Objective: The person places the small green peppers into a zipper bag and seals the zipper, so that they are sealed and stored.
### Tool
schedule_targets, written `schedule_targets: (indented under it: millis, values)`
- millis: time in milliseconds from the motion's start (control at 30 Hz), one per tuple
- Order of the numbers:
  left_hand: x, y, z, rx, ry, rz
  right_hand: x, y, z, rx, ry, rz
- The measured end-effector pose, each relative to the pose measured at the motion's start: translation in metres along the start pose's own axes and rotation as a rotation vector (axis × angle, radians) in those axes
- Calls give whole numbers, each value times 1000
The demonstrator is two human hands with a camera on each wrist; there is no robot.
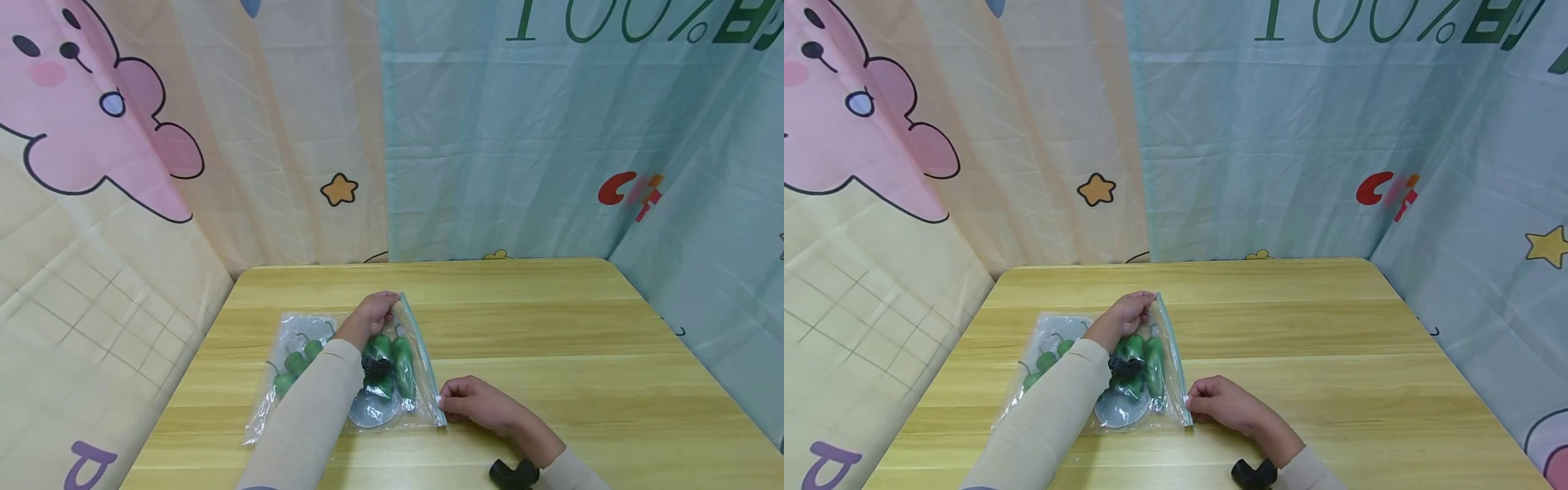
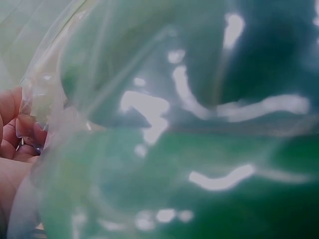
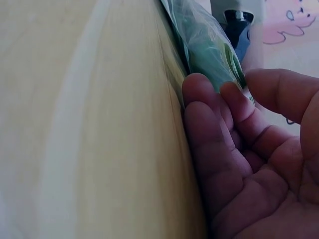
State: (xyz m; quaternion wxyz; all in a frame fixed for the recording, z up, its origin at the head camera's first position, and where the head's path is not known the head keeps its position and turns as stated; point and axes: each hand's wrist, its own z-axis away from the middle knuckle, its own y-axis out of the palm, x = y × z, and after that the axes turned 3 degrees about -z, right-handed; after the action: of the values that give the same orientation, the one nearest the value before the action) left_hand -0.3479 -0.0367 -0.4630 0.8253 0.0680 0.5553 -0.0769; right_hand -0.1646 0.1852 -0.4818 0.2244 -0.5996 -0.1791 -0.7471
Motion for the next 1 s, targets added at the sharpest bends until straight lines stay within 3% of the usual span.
schedule_targets:
  millis: [500, 1000]
  values:
    - [0, 1, 1, -1, 6, 1, -6, -4, 0, 70, -12, 63]
    - [0, 0, 0, -1, 5, -2, -5, -6, 3, 142, -18, 29]
